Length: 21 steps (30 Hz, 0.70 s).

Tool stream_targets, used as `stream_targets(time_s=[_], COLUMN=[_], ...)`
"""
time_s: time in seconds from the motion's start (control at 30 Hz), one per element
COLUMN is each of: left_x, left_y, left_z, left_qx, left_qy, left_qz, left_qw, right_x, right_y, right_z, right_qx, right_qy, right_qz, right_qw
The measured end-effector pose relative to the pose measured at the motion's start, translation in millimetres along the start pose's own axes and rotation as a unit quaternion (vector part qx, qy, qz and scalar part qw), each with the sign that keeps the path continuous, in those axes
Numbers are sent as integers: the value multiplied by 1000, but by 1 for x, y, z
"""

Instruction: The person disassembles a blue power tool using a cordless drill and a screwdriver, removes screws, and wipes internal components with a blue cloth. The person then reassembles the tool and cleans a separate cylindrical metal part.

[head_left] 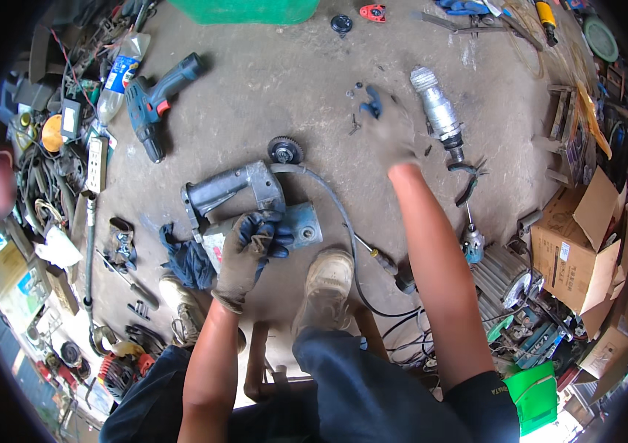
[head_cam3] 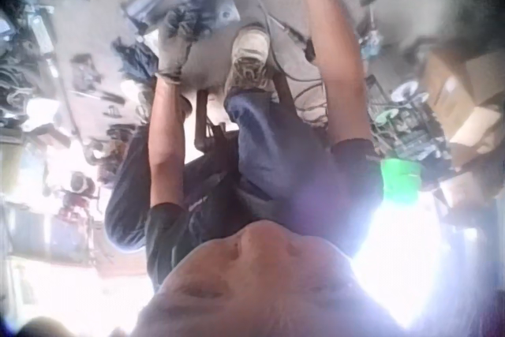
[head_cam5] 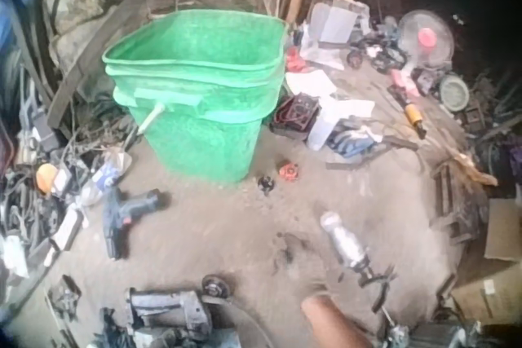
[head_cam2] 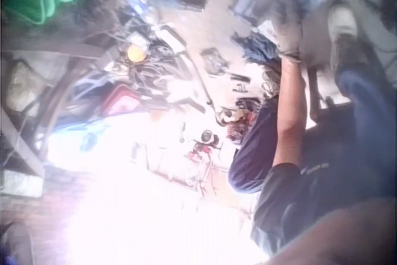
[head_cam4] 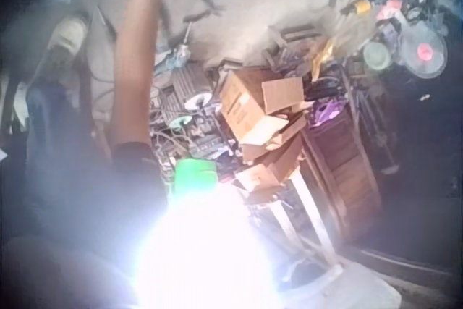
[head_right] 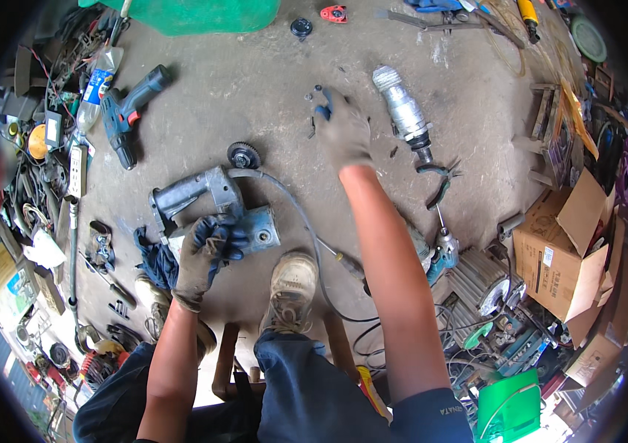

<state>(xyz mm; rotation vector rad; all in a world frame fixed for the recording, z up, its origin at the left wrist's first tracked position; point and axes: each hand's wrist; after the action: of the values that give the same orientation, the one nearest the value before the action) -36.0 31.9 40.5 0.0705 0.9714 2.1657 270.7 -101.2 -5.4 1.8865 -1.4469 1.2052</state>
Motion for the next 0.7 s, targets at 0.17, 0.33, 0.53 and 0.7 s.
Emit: stream_targets(time_s=[0.17, 0.33, 0.53, 0.7], left_x=[2, -4, -13, -30], left_y=[-3, -1, 1, 2], left_z=[4, 0, -2, 0], left_qx=[21, -16, -124, -172], left_qy=[-20, -126, -340, -439], left_qz=[-16, -17, 10, 48], left_qw=[999, 992, 932, 881], right_x=[-25, -1, 66, 55], right_y=[-41, -26, 118, 189], right_z=[6, -8, -11, -13], right_qx=[134, 49, -79, -126], right_qy=[185, 161, -289, -374], right_qz=[-43, -59, -160, -170], right_qw=[973, 984, 941, 903])
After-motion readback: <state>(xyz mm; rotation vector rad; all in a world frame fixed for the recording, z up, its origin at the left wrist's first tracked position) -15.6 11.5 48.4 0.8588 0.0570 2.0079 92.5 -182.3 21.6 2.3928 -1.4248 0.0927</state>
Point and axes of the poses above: each hand's wrist, its own y-axis away from the middle knuckle, its own x-axis out of the back of the hand, z = x × y, and after that the axes turned 15 degrees about z, right-handed
